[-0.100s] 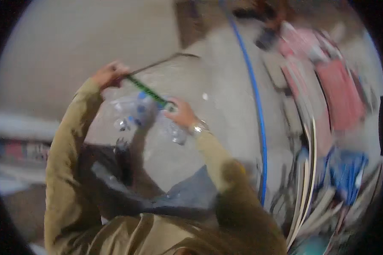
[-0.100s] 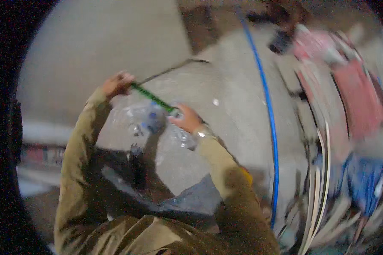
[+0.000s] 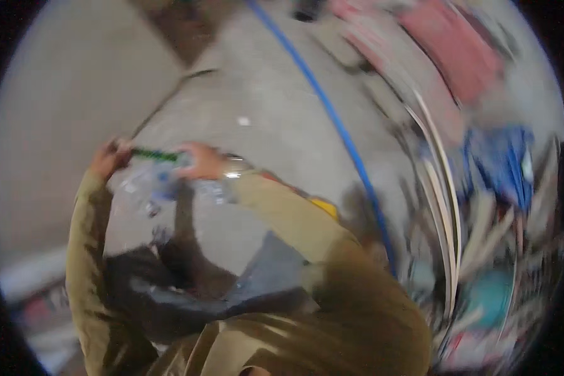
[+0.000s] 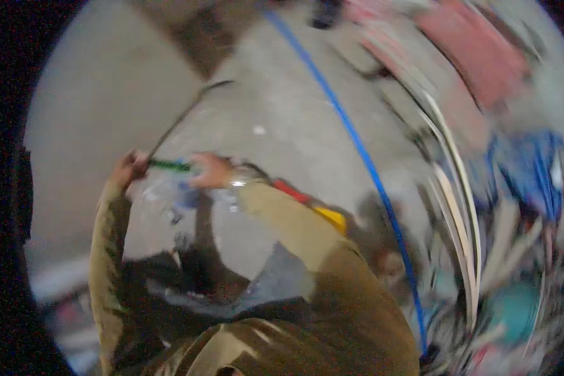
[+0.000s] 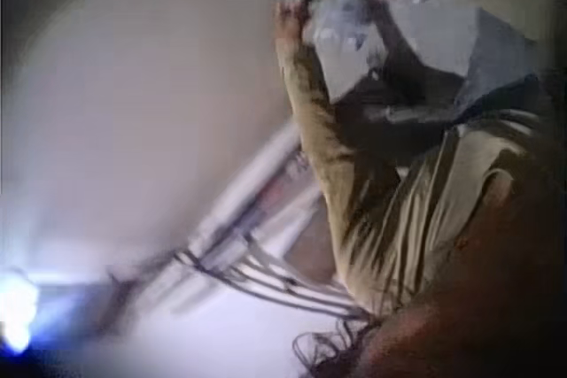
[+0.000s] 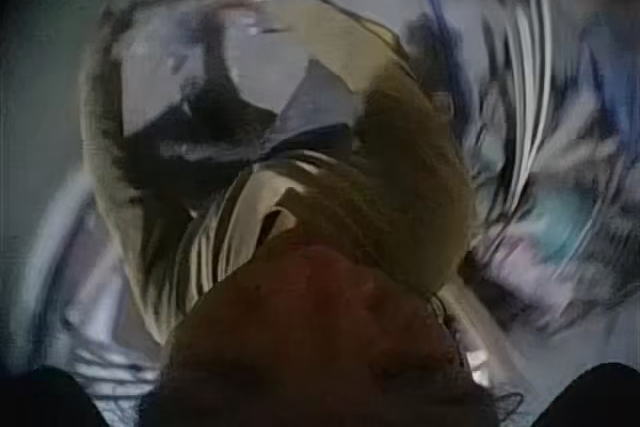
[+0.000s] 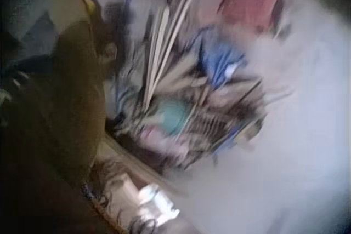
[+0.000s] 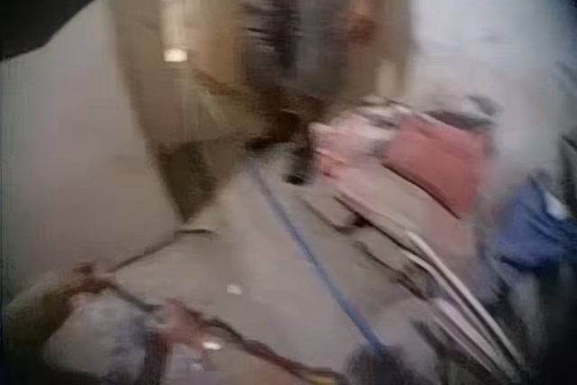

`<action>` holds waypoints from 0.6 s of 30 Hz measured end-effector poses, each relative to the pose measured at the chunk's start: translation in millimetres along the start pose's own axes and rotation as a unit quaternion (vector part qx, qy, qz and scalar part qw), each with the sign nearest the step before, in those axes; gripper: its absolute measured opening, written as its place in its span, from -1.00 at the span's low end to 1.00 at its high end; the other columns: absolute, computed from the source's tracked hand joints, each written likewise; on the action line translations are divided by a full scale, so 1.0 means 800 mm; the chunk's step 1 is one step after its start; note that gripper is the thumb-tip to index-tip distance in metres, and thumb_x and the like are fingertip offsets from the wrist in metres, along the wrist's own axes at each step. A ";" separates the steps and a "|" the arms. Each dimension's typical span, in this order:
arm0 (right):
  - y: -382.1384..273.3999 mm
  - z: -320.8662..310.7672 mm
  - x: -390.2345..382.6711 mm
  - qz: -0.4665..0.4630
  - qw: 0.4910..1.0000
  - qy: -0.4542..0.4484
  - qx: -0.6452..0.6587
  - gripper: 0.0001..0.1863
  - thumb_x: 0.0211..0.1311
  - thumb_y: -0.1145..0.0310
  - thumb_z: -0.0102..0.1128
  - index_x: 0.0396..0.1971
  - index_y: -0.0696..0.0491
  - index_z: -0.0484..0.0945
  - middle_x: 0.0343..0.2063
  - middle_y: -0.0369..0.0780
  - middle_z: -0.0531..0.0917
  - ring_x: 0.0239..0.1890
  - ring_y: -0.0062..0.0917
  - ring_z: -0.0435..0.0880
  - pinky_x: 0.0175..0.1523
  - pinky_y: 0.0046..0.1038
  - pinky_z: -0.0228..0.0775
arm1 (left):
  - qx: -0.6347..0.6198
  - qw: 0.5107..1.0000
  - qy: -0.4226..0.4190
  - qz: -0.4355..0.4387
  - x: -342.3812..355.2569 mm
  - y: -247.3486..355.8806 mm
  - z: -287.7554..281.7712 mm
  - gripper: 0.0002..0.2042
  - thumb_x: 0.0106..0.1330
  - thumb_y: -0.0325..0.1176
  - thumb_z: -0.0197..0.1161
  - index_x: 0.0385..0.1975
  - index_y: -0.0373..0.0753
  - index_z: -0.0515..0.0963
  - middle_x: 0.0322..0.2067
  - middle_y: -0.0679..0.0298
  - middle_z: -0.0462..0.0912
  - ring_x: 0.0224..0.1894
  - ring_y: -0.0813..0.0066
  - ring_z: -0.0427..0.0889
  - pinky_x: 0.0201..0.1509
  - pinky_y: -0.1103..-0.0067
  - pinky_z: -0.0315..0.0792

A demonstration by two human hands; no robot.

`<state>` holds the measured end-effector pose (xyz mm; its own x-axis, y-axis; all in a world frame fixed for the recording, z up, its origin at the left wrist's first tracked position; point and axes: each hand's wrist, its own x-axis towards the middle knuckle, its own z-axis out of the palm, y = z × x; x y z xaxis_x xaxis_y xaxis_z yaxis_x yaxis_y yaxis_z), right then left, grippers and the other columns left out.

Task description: Measure and cut blue pipes for installation.

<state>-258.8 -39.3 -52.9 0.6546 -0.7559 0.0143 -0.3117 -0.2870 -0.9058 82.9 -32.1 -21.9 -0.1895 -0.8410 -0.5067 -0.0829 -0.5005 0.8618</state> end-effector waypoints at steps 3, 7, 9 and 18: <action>-0.014 0.069 0.072 0.033 0.998 0.037 -0.041 -0.04 -0.19 0.03 0.38 0.24 0.20 0.23 -0.07 0.10 0.58 0.00 -0.06 0.58 0.08 -0.18 0.43 | 0.212 0.967 0.144 0.007 -0.023 0.030 -0.024 -0.66 0.30 -0.18 0.30 -0.09 -0.30 0.50 -0.34 0.35 0.54 -0.30 0.60 0.52 -0.30 0.61 0.48; -0.036 0.081 0.028 0.090 0.990 0.002 -0.110 -0.08 -0.15 0.04 0.34 0.24 0.17 0.24 -0.09 0.05 0.62 -0.02 -0.08 0.61 0.08 -0.19 0.46 | 0.299 0.943 0.101 0.102 -0.081 0.042 -0.032 -0.56 0.34 -0.13 0.25 0.10 -0.26 0.43 -0.10 0.28 0.58 -0.15 0.52 0.55 -0.13 0.54 0.49; 0.121 0.101 0.020 0.169 0.967 0.105 -0.160 -0.23 -0.15 0.04 0.33 0.11 0.13 0.43 -0.17 -0.01 0.67 -0.09 -0.13 0.67 0.02 -0.15 0.50 | 0.357 0.920 -0.060 0.152 -0.049 0.146 0.163 -0.62 0.35 -0.15 0.22 0.02 -0.28 0.49 -0.13 0.30 0.59 -0.13 0.52 0.54 -0.06 0.53 0.45; 0.060 0.128 0.098 0.051 0.992 -0.084 -0.084 -0.48 -0.09 0.06 0.29 -0.12 0.03 0.64 -0.07 -0.04 0.64 0.06 -0.15 0.58 0.09 -0.19 0.48 | 0.595 0.706 -0.172 0.342 -0.089 0.261 0.329 -0.69 0.23 -0.26 0.28 -0.07 -0.24 0.53 -0.14 0.05 0.61 -0.05 0.08 0.58 0.01 0.34 0.45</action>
<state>-152.3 -52.4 -138.9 0.7149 -0.6814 -0.1565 -0.4831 -0.3196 -0.8151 -178.3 -22.6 200.5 -0.7937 -0.5998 -0.1016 -0.5815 0.6988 0.4166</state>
